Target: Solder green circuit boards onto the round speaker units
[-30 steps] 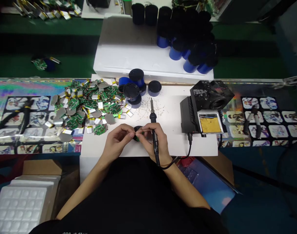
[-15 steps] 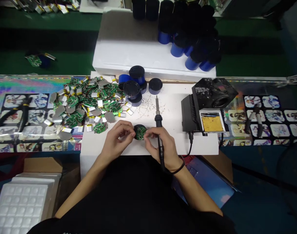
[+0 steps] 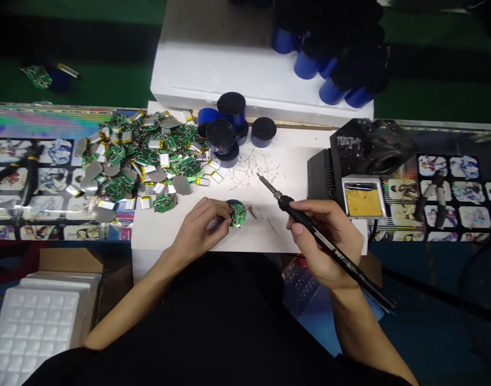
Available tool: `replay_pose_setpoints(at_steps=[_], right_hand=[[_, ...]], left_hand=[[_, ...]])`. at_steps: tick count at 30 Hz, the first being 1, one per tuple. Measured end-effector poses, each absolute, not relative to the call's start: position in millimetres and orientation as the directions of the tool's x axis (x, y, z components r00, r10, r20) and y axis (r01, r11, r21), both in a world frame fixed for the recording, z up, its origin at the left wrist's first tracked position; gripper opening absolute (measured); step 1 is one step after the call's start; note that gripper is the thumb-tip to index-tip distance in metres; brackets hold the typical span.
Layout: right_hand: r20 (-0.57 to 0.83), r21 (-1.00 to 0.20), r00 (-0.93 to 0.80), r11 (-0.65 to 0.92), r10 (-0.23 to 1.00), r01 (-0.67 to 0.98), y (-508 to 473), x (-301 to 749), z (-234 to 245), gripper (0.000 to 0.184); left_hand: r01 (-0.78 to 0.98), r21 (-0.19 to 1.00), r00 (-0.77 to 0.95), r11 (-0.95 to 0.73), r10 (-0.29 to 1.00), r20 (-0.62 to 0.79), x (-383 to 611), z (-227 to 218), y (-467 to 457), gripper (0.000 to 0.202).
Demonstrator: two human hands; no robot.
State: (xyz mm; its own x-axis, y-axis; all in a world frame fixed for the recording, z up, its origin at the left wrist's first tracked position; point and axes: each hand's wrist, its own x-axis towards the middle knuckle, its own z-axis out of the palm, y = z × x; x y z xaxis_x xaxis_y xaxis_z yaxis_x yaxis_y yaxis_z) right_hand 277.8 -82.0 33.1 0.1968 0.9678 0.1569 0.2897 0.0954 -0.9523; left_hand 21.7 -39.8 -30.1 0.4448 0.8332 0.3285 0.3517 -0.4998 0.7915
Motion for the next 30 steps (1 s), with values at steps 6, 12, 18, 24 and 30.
replay_pose_setpoints(at_steps=[6,12,18,24,30], right_hand=[[0.329,-0.815,0.194,0.175,0.924,0.552,-88.4,292.9,32.2,0.004],[0.150,-0.827,-0.109,0.185,0.983,0.531,-80.3,291.1,42.4,0.012],[0.166,-0.813,-0.205,0.252,0.964,0.524,-69.1,280.7,44.4,0.010],[0.145,-0.823,-0.221,0.242,0.964,0.515,-68.1,279.5,38.0,0.009],[0.087,-0.812,-0.211,0.192,0.974,0.551,-69.1,279.7,36.8,0.006]], left_hand=[[0.393,0.807,0.373,-0.440,0.879,0.298,28.2,-30.1,-48.1,0.014],[0.396,0.808,0.364,-0.436,0.883,0.297,28.6,-32.1,-48.0,0.013],[0.372,0.820,0.360,-0.436,0.882,0.305,28.3,-33.7,-47.6,0.013],[0.376,0.820,0.356,-0.433,0.884,0.303,28.4,-33.6,-47.3,0.012],[0.385,0.819,0.358,-0.425,0.887,0.292,28.5,-33.1,-48.2,0.011]])
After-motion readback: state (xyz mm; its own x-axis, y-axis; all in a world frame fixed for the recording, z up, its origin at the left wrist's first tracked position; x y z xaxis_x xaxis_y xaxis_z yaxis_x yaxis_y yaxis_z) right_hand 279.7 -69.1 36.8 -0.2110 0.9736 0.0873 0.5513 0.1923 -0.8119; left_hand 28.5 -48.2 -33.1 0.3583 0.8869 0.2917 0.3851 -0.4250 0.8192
